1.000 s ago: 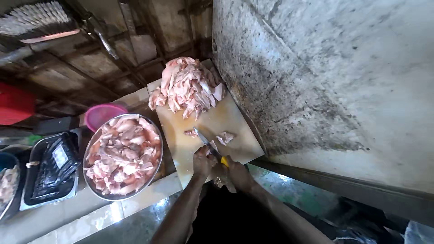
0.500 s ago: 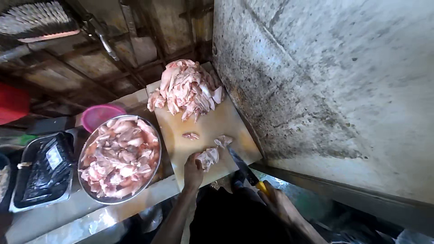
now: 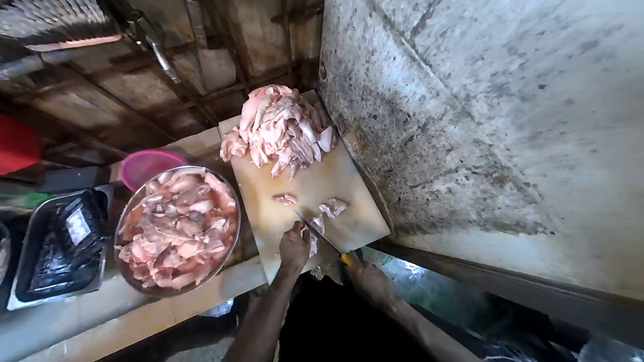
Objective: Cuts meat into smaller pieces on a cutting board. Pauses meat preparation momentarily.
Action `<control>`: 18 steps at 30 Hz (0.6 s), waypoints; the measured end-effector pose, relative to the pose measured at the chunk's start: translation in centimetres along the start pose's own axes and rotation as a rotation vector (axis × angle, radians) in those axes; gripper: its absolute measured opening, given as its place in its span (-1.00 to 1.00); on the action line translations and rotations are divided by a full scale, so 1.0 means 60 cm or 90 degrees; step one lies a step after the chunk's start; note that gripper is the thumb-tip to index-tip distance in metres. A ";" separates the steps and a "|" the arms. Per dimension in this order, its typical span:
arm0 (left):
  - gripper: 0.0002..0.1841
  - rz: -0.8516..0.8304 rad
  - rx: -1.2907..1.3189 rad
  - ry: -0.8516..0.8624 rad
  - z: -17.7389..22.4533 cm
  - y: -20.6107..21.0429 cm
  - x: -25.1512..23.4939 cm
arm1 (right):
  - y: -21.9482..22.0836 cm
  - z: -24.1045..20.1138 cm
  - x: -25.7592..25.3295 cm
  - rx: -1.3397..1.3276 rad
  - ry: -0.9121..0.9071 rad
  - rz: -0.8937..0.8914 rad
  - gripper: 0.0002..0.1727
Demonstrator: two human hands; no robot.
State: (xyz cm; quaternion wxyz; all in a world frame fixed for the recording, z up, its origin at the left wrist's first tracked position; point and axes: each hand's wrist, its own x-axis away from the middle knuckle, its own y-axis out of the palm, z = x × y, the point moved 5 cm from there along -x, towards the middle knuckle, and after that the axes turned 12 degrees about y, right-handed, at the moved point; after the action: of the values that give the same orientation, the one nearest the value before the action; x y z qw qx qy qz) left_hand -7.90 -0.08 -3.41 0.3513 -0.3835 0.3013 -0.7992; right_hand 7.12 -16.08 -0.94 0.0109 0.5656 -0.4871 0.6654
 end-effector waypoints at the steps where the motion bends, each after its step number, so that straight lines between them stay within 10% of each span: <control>1: -0.65 -0.002 -0.012 0.015 0.003 0.001 0.001 | -0.009 -0.025 -0.006 0.012 0.003 0.007 -0.43; 6: -0.68 -0.014 -0.060 0.019 0.007 -0.018 -0.004 | -0.026 -0.094 -0.034 0.016 -0.020 0.018 -0.43; 12: -0.69 -0.040 -0.083 0.015 -0.034 -0.035 -0.005 | 0.009 0.084 0.031 0.047 0.025 0.026 -0.49; 18: -0.70 -0.012 -0.023 0.077 -0.058 -0.080 0.022 | -0.003 0.103 0.046 0.037 0.045 -0.002 -0.50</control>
State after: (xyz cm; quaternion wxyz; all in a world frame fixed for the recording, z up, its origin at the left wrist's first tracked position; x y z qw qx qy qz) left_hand -12.93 2.38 -1.10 0.3176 -0.3439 0.3329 -0.8185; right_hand 10.81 -21.55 0.61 0.0130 0.5423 -0.4660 0.6990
